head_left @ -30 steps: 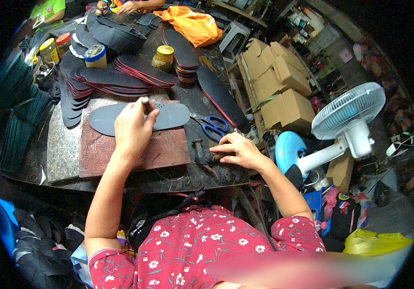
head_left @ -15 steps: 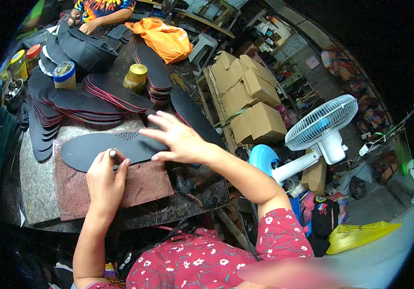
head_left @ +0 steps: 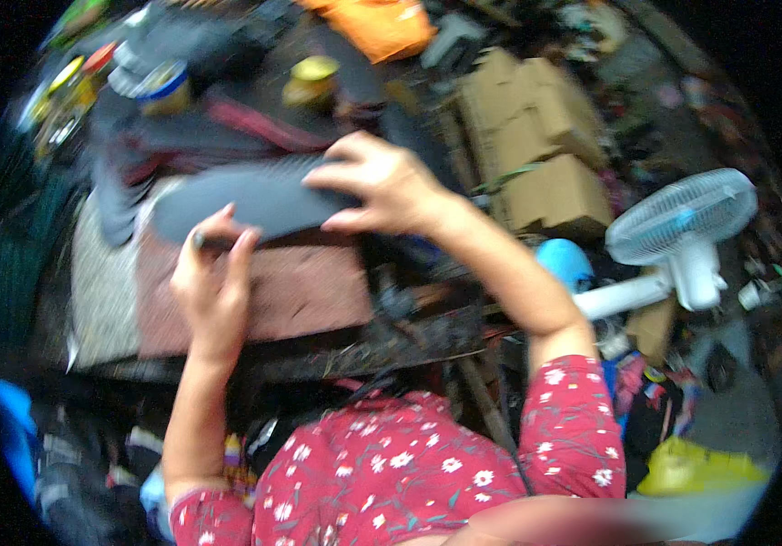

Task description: The person repeatedly hammers a black shoe sole or insole on a wooden block. They hold the sole with the left hand and strike it with a hammer in the right hand, occasionally repositioning the sole on the block.

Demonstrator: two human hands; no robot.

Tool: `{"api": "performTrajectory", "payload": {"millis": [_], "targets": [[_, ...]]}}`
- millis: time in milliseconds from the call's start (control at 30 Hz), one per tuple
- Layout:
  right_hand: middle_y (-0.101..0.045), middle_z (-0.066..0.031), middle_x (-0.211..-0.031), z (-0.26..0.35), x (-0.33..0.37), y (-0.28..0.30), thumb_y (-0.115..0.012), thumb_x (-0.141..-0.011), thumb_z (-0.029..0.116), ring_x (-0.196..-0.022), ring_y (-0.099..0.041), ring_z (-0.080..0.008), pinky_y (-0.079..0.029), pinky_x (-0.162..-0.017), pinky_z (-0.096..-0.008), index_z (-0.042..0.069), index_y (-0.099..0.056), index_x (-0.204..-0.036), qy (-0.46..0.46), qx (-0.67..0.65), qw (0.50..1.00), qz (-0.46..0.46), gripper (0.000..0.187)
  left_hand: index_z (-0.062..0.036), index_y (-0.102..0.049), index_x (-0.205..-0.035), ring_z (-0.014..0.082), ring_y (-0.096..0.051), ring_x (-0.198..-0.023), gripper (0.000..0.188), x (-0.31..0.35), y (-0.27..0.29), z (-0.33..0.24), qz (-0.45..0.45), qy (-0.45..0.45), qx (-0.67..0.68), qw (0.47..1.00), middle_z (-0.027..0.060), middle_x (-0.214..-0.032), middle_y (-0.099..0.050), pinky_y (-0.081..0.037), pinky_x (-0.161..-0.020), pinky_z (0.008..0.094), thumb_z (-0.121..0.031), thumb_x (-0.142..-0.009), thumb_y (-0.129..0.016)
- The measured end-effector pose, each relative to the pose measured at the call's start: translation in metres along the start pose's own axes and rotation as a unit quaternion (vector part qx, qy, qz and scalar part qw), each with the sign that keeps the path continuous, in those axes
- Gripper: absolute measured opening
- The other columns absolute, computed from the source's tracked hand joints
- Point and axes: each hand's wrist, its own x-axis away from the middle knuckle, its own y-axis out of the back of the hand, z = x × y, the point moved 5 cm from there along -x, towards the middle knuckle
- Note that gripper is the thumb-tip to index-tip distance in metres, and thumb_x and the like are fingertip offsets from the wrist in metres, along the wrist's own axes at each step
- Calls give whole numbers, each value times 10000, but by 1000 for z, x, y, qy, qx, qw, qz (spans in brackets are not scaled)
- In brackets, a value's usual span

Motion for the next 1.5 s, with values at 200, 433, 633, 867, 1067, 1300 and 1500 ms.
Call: {"api": "performTrajectory", "payload": {"millis": [200,433,633,867,1067,1300,1500], "targets": [[-675,-128,-1026,12,-19,95,-806,-755,260,-958,-628,-288,-522,-833,-390,80,-717,-1021,107,139,951,-256,334,-22,-587,-945,149,-643,-891,36,9,7,30,-59,110,207,970,61,-881,-673,-495,-842,278,-38,-933,-617],[-679,-74,-1132,-46,-55,85,-708,-903,193,-1056,-634,-175,-495,-914,-300,61,-678,-1158,19,-43,894,-446,288,-28,-593,-953,97,-653,-796,117,6,1,34,-24,162,169,972,52,-844,-696,-512,-738,246,-119,-924,-661],[-622,-170,-1266,-42,-67,-25,-579,-927,452,-1187,-584,-326,-427,-1029,-374,98,-670,-1195,-108,34,994,-8,453,-24,-601,-921,104,-646,-751,112,2,-1,42,-16,154,165,974,51,-813,-686,-525,-715,263,-116,-913,-664],[-706,-81,-1062,-13,24,46,-528,-1005,260,-976,-642,-183,-491,-891,-304,-4,-619,-1235,-121,-175,975,-59,362,-39,-588,-893,124,-630,-639,85,3,-6,65,15,191,203,960,61,-804,-655,-537,-577,256,-102,-942,-617],[-712,-190,-950,49,149,54,-476,-962,525,-894,-703,-291,-538,-836,-384,-67,-659,-1123,-178,-486,853,62,641,-46,-589,-915,137,-655,-696,68,-3,0,64,26,177,193,965,57,-810,-660,-550,-622,246,-100,-941,-622],[-704,-216,-1058,75,259,-1,-713,-828,434,-962,-709,-307,-547,-817,-355,-50,-613,-1239,-286,-564,740,229,642,-8,-632,-954,122,-637,-831,95,-12,3,78,54,100,115,987,83,-870,-708,-477,-826,247,-94,-923,-658],[-689,-145,-1136,107,298,-16,-734,-850,237,-1010,-675,-191,-542,-854,-313,28,-558,-1341,-366,-628,622,291,562,21,-615,-1026,176,-668,-887,150,-13,12,86,59,133,69,987,132,-976,-702,-541,-809,284,-112,-955,-613]]}}
